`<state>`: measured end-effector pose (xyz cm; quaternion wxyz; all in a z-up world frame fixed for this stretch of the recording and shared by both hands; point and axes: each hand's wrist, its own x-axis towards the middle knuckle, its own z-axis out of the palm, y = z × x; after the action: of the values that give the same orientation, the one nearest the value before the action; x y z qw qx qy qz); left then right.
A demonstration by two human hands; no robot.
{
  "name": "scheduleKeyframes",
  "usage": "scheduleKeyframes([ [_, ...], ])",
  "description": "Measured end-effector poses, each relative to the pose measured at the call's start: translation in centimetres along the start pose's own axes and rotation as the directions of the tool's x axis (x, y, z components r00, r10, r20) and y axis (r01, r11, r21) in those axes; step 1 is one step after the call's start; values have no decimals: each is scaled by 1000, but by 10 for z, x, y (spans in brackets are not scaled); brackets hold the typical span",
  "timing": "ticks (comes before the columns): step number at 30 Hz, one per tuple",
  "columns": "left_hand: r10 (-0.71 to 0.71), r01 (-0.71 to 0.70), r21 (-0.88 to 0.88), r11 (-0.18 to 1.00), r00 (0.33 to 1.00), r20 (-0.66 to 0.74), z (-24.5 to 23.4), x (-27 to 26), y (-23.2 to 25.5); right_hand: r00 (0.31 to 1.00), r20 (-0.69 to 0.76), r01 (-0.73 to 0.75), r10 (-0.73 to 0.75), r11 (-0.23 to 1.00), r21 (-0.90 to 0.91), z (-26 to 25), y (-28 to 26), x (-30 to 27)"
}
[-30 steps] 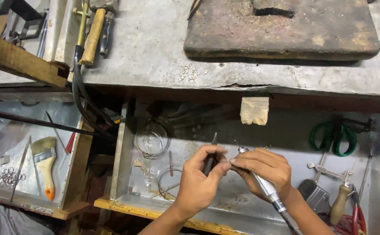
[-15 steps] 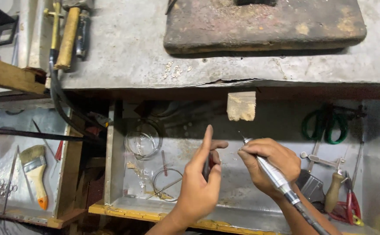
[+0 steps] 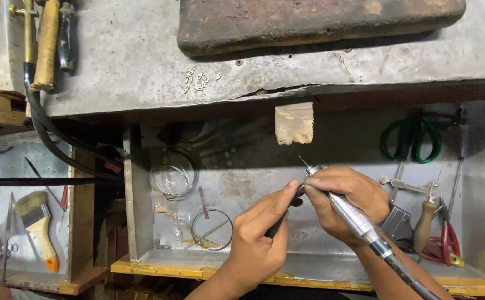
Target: Using a handheld rotary tool to sand and smooth small jewelry components on a metalworking bench.
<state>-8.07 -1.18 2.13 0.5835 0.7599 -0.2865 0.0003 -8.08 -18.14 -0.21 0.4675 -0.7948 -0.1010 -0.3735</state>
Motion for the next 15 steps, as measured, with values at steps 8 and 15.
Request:
scheduleKeyframes([
  [8,93,-97,82,992,994,55,-8,7,-6,1000,4,30,-30,999,-22,0,3,1],
  [15,95,-102,96,990,993,76,-8,5,-10,999,12,40,-39,999,-27,0,3,2],
])
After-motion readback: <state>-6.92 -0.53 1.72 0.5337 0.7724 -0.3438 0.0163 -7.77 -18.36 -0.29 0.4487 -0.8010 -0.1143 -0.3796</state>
